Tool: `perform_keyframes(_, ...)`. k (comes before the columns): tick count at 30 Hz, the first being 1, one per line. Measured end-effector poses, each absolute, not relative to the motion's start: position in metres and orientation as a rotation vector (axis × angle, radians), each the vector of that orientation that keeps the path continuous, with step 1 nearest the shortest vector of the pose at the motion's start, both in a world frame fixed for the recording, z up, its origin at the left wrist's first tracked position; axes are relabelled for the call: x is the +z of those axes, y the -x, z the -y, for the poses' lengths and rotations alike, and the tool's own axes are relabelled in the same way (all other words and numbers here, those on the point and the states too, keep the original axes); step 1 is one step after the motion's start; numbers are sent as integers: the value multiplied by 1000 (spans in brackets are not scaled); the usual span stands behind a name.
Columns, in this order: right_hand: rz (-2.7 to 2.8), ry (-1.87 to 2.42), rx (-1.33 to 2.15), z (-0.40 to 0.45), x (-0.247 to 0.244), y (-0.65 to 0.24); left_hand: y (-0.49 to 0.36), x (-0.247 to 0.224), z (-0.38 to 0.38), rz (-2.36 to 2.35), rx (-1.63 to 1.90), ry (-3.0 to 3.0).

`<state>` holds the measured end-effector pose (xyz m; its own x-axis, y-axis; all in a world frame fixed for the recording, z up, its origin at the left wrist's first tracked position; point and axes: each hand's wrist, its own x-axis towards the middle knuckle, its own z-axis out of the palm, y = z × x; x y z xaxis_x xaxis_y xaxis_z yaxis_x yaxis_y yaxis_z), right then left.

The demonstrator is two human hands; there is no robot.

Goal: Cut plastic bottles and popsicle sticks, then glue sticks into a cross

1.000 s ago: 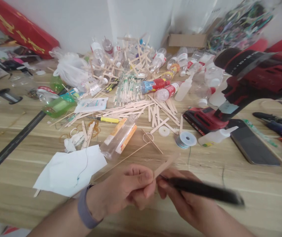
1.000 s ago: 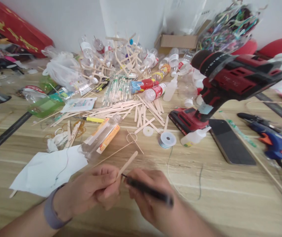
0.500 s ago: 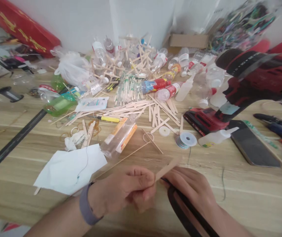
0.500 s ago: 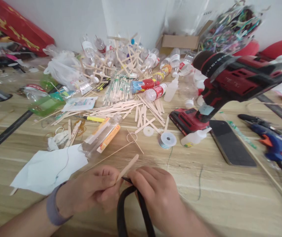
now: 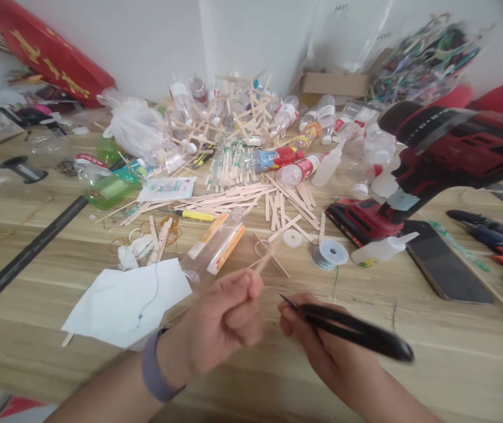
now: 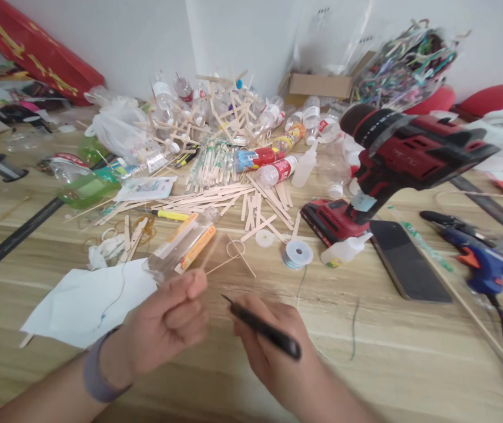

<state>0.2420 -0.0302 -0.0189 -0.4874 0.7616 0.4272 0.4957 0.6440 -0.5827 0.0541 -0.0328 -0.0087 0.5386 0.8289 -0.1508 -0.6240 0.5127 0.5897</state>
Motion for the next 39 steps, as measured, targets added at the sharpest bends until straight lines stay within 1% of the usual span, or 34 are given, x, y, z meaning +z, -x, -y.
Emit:
perform_keyframes(3,2133,1041,518,31,-16,-239,-51,-7,31,-772,1044,-766)
perform_keyframes(6,2104,1080,525,31,-12,-236,-51,-7,36,-1143,978,-1170)
perform_keyframes(9,2090,1135,573,31,-10,-235,-53,-7,42,-1315,924,-1458)
perform_keyframes(20,2061,1202,870,34,-12,-233,-59,-7,45,-1446,869,-1866)
perform_keyframes(39,2112,1223,862,32,-12,-231,-61,-4,45,-1494,829,-2100)
